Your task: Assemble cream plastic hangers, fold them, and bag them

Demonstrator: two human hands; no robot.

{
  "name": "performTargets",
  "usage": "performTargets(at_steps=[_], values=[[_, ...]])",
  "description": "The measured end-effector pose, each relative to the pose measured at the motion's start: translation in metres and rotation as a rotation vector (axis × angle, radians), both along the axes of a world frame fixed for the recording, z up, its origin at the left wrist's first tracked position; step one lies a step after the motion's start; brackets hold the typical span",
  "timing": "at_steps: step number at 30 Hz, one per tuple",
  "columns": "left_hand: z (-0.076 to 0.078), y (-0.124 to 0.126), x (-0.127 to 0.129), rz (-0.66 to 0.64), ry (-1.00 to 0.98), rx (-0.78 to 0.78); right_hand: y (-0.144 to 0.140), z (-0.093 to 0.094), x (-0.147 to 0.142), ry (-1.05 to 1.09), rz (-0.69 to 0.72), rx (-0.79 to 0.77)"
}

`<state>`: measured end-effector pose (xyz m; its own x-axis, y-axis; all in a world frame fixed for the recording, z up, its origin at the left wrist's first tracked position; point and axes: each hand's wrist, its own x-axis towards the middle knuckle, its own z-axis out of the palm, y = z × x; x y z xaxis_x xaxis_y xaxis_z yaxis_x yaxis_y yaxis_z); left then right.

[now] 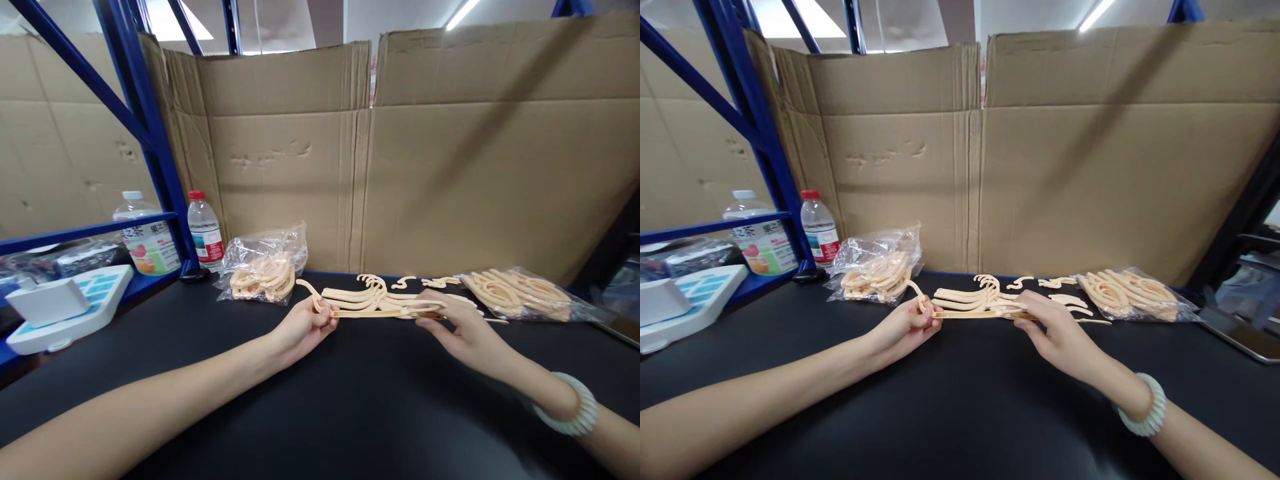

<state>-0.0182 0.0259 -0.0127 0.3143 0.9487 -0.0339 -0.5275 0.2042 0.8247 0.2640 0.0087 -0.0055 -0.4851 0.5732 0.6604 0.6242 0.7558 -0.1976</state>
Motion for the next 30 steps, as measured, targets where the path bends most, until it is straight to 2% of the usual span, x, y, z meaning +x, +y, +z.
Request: performTargets(at_steps=[8, 15, 23, 25, 27, 29, 30], values=[[0.0, -0.002, 0.001, 0.059, -0.021, 0.049, -0.007, 0.007, -0.009, 0.03, 0.003, -0.073], [-0.002, -0.005, 0.003, 0.122, -0.018, 0.055, -0.009, 0.009, -0.011, 0.109, -0.056, -0.109], [0.001, -0.009, 0.003, 0.139, 0.086, 0.097, -0.01, 0.011, -0.014, 0.178, -0.09, -0.231], [0.001, -0.01, 0.004, 0.124, 0.156, 0.123, -0.007, 0.01, -0.011, 0.248, -0.113, -0.29], [0.002, -0.016, 0.007, 0.07, 0.318, 0.22, -0.004, 0.009, -0.007, 0.325, -0.149, -0.321], [0.003, -0.029, 0.009, -0.012, 0.617, 0.435, 0.0, 0.01, -0.003, 0.374, -0.18, -0.306], [0.005, -0.036, 0.01, -0.048, 0.798, 0.599, 0.002, 0.01, -0.002, 0.377, -0.189, -0.293]])
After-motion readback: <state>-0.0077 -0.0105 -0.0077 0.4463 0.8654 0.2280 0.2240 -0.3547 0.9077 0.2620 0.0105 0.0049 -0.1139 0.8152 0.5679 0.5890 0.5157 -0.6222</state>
